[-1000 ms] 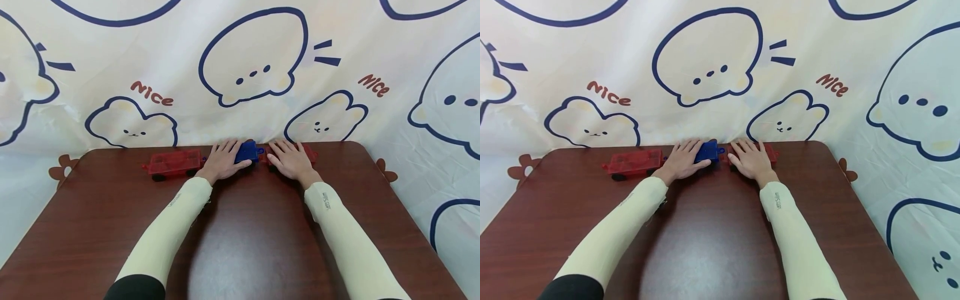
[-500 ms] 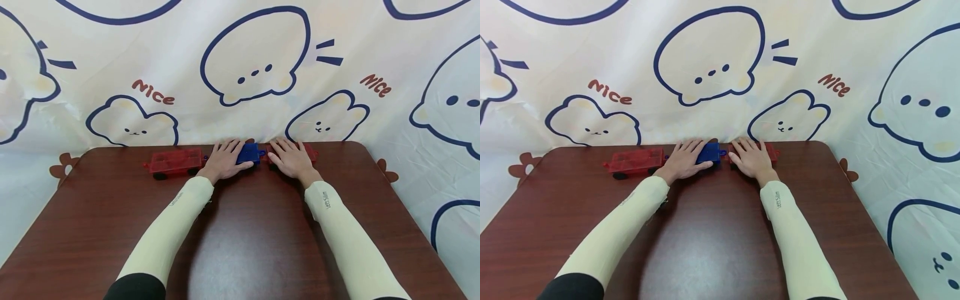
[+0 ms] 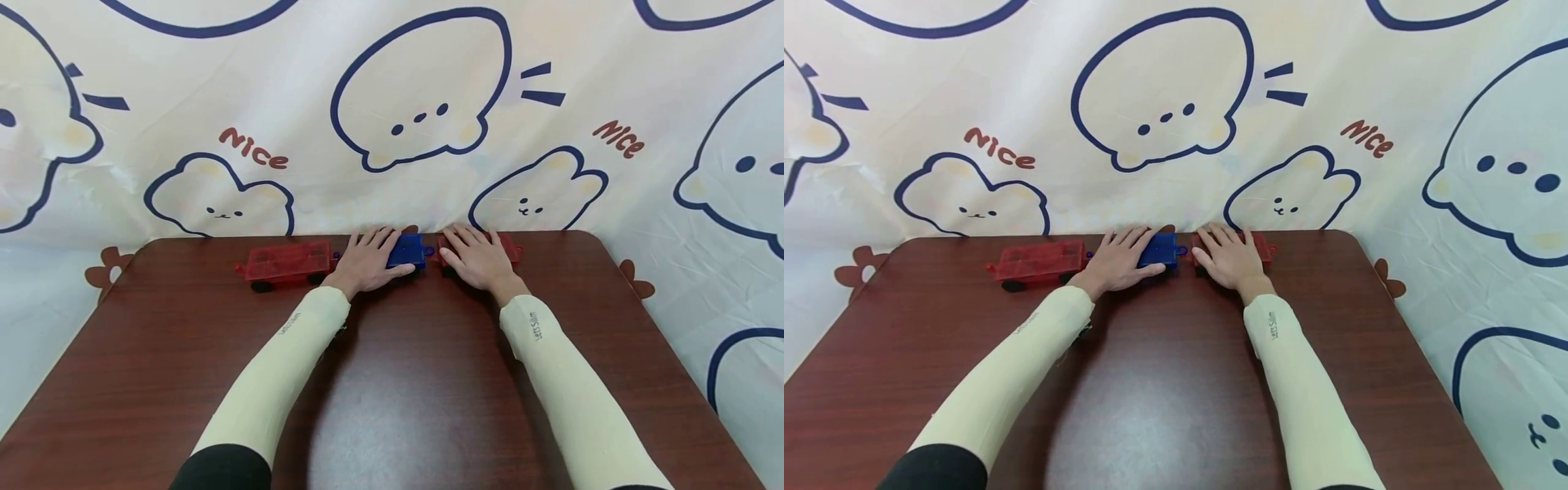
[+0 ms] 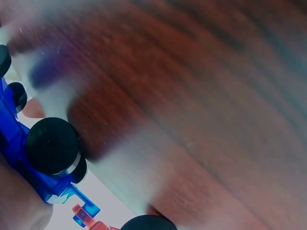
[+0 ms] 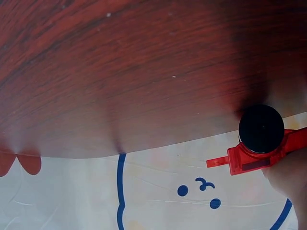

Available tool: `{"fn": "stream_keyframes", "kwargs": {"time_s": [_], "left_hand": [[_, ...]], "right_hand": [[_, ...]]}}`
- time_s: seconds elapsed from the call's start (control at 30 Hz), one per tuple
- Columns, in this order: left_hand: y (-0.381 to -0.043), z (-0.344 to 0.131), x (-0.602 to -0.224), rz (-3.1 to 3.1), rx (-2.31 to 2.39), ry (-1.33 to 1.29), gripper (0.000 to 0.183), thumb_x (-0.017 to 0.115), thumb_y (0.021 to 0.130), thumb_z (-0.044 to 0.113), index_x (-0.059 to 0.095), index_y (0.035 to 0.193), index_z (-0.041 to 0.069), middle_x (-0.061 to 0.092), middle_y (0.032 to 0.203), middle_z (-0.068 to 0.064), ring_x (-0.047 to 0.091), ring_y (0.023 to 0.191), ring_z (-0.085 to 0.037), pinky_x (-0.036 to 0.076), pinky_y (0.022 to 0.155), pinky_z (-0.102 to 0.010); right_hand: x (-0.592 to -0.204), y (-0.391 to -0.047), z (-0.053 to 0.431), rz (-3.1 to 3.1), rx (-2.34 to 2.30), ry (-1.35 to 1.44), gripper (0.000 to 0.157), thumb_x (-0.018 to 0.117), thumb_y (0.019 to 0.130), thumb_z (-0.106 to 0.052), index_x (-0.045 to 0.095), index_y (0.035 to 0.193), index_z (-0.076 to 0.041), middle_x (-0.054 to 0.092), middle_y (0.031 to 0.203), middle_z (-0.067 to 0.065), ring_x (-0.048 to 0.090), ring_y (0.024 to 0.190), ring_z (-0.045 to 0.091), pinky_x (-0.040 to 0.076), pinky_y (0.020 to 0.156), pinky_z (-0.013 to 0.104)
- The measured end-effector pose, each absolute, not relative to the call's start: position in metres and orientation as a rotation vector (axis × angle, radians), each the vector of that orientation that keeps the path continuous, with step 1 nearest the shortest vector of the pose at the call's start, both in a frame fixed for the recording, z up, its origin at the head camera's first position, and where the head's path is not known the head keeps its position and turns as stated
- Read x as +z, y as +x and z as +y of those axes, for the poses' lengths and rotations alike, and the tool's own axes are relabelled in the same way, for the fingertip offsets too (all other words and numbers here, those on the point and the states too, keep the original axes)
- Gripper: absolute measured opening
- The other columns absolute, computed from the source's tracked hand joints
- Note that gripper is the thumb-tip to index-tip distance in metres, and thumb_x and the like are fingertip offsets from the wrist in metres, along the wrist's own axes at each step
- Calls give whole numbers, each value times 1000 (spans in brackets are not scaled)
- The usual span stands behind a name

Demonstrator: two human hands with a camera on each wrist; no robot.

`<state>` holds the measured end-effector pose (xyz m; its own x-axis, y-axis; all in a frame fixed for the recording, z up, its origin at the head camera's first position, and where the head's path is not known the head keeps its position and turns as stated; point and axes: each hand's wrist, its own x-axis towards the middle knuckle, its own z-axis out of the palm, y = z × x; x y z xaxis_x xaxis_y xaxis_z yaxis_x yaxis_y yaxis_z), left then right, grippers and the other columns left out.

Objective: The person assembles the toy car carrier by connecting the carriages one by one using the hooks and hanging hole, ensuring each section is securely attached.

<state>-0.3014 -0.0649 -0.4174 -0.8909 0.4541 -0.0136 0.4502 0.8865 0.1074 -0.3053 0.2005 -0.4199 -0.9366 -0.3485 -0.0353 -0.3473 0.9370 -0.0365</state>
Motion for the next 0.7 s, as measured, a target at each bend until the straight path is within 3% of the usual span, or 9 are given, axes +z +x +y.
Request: {"fn": "stream_keyframes", "kwargs": {"time_s": [0.7], "left_hand": [[-303,-62,-420,3000,102,692,95,32,93,82,19,164,19,20,168,-6,15,154,-30,6,122,-58]], "right_hand": [[-421,-305,201,3049,-44,-538,71,16,105,-63,17,164,-23,16,169,5,10,155,28,3,120,62]]}}
